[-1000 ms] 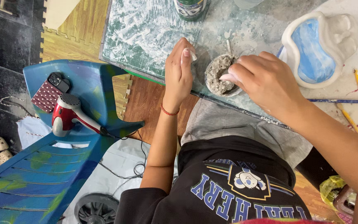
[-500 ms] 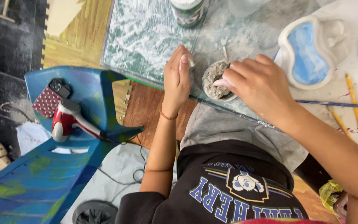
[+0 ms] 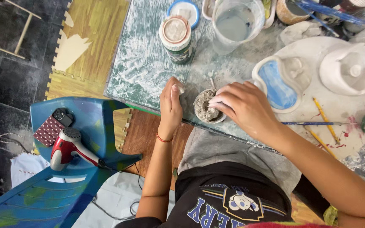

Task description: The person mixes a gray paste-like substance in a small container using their fingers. They repeatedly scoop and knead the material, occasionally wiping residue from their fingers onto the table surface.

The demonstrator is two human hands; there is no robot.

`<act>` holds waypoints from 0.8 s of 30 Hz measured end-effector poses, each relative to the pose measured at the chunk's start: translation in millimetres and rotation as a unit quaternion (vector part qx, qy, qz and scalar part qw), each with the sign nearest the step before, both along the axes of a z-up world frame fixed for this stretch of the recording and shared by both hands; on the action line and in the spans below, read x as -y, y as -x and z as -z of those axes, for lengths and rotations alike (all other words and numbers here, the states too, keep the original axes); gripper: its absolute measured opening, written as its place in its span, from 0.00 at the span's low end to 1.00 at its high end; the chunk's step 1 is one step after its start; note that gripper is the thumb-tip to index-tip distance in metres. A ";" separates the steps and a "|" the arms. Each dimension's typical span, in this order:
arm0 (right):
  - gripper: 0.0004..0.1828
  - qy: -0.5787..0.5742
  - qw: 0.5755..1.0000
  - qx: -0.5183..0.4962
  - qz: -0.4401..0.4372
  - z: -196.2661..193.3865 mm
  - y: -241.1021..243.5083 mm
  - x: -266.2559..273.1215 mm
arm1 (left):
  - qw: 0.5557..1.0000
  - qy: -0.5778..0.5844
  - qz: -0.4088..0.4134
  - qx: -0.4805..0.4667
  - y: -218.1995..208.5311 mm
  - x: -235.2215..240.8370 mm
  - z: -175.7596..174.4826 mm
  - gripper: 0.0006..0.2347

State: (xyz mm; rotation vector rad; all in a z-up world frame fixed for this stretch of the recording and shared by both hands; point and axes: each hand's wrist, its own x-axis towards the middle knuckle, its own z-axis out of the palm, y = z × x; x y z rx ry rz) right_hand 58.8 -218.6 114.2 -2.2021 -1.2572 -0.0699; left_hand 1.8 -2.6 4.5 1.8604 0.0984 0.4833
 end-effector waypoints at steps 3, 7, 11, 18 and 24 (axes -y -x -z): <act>0.14 0.007 1.000 0.008 0.002 -1.5 2.0 3.8 | 1.000 -0.004 0.017 0.023 1.3 1.2 -2.9 0.15; 0.16 0.020 1.000 0.006 0.012 -1.7 7.1 12.4 | 0.997 0.004 0.024 0.069 3.7 1.8 -7.2 0.12; 0.12 0.035 0.998 0.029 0.054 -2.0 17.1 12.0 | 0.998 -0.001 0.009 0.067 12.5 10.8 -18.5 0.09; 0.12 -0.008 0.993 0.052 0.109 -5.0 35.4 -4.2 | 0.997 -0.043 0.022 0.055 32.7 31.0 -52.3 0.07; 0.10 -0.100 0.992 0.001 0.080 -2.9 43.7 -9.8 | 0.993 -0.063 0.051 0.090 37.0 47.6 -67.9 0.10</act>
